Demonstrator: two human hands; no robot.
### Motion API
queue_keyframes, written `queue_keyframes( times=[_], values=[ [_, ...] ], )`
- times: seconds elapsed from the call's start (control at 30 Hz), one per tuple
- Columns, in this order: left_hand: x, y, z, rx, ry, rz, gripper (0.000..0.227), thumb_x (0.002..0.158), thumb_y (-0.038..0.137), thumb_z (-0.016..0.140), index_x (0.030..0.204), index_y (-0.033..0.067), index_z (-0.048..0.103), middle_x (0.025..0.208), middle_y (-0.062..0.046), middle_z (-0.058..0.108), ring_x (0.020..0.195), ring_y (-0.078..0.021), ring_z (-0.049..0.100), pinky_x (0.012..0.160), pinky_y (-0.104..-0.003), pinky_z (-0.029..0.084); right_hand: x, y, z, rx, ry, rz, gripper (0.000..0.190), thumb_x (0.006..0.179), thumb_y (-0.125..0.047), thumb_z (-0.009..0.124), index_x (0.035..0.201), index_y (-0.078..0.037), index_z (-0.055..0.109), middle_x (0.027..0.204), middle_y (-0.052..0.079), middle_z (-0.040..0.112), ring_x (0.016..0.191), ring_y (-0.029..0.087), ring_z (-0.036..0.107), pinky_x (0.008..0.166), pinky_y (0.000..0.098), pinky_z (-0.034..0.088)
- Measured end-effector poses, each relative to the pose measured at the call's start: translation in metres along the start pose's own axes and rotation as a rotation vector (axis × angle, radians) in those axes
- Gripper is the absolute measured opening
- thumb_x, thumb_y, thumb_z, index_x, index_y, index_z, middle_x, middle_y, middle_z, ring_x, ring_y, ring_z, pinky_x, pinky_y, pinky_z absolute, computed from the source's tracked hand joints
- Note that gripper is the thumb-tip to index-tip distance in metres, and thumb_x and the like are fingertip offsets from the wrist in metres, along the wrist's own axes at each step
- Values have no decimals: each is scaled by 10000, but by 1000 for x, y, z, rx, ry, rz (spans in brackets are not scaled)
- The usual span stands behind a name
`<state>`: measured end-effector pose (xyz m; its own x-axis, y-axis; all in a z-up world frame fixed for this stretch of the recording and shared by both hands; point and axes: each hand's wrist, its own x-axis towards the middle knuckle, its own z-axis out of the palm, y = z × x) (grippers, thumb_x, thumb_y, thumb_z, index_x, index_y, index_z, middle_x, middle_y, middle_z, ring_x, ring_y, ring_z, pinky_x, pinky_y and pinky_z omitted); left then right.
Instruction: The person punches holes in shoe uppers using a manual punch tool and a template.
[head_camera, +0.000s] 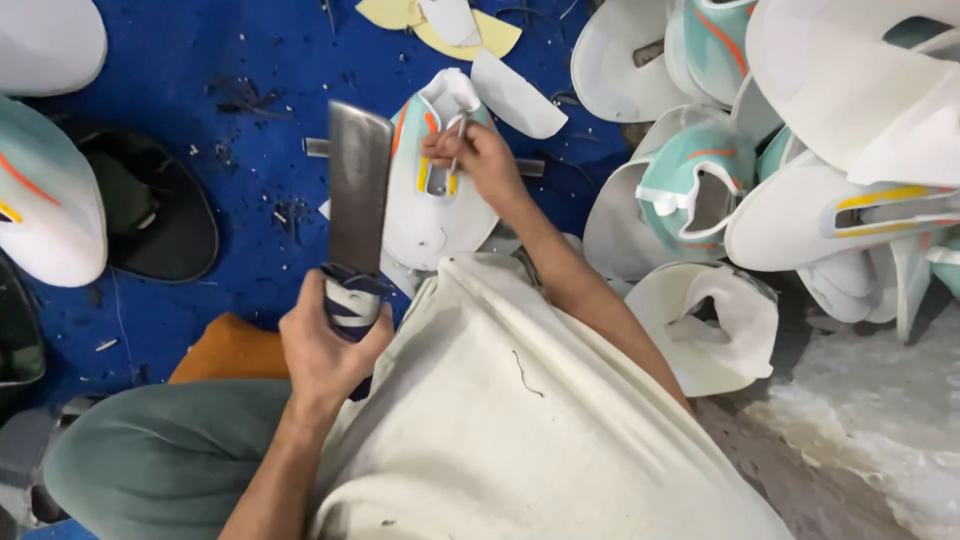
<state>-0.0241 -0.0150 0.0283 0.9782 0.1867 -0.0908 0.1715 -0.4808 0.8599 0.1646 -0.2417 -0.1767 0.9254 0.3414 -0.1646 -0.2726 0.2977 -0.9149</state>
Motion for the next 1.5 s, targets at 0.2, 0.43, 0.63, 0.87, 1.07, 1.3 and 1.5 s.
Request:
queue_keyframes(
  times=[0.2, 0.43, 0.63, 0.87, 1.07, 1.3, 1.5],
  values=[
    [-5, 57, -32, -155, 76, 119, 425, 700, 187, 849, 875, 49, 487, 683, -31, 575, 571, -153, 543, 584, -278, 471, -10, -9, 6, -232, -44, -84, 80, 1057, -31, 562, 1013, 31, 587, 1231, 164, 711, 1127, 251, 724, 989, 349, 596],
    [23, -43, 40, -145, -41, 330, 458, 702, 198, 844, 1038, 28, 584, 826, -91, 706, 714, -220, 720, 702, -322, 561, -33, -30, 29, -698, -82, -373, 217, 1013, -46, 593, 1216, 31, 600, 1156, 148, 733, 1116, 259, 712, 937, 360, 563],
    [12, -18, 19, 64, -19, 22, 366, 769, 195, 840, 982, 7, 610, 818, -147, 717, 761, -243, 730, 656, -356, 569, -8, 16, -4, -127, 94, -37, 230, 1119, -157, 590, 999, 34, 636, 1079, 182, 753, 943, 249, 682, 877, 356, 571],
    [18, 70, -30, -243, 87, 230, 370, 735, 131, 822, 938, 48, 523, 781, -48, 622, 637, -137, 599, 635, -271, 524, 10, -20, 5, -3, 70, -12, 190, 1058, -187, 570, 1014, -3, 577, 1153, 178, 733, 1040, 256, 748, 917, 358, 620],
    [31, 16, 16, -181, 62, 288, 478, 661, 124, 831, 1000, 17, 512, 804, -120, 616, 683, -245, 618, 644, -333, 510, -22, -43, 32, -503, 78, -319, 131, 1047, -104, 614, 1051, 26, 624, 1172, 130, 743, 1076, 226, 733, 938, 328, 598],
    [28, -42, 42, 152, -87, -48, 415, 722, 246, 850, 959, -5, 621, 793, -189, 717, 757, -325, 741, 671, -411, 565, 6, 7, -4, -122, 143, -115, 236, 1097, -132, 576, 961, 50, 640, 1095, 176, 772, 909, 223, 703, 845, 333, 580],
    [32, 49, -15, -79, 108, 170, 423, 730, 216, 846, 871, 19, 499, 693, -88, 616, 618, -197, 630, 612, -337, 527, 28, -33, 12, -25, 163, 8, 172, 1050, -163, 554, 989, -5, 588, 1038, 169, 769, 950, 243, 776, 863, 353, 636]
  ],
)
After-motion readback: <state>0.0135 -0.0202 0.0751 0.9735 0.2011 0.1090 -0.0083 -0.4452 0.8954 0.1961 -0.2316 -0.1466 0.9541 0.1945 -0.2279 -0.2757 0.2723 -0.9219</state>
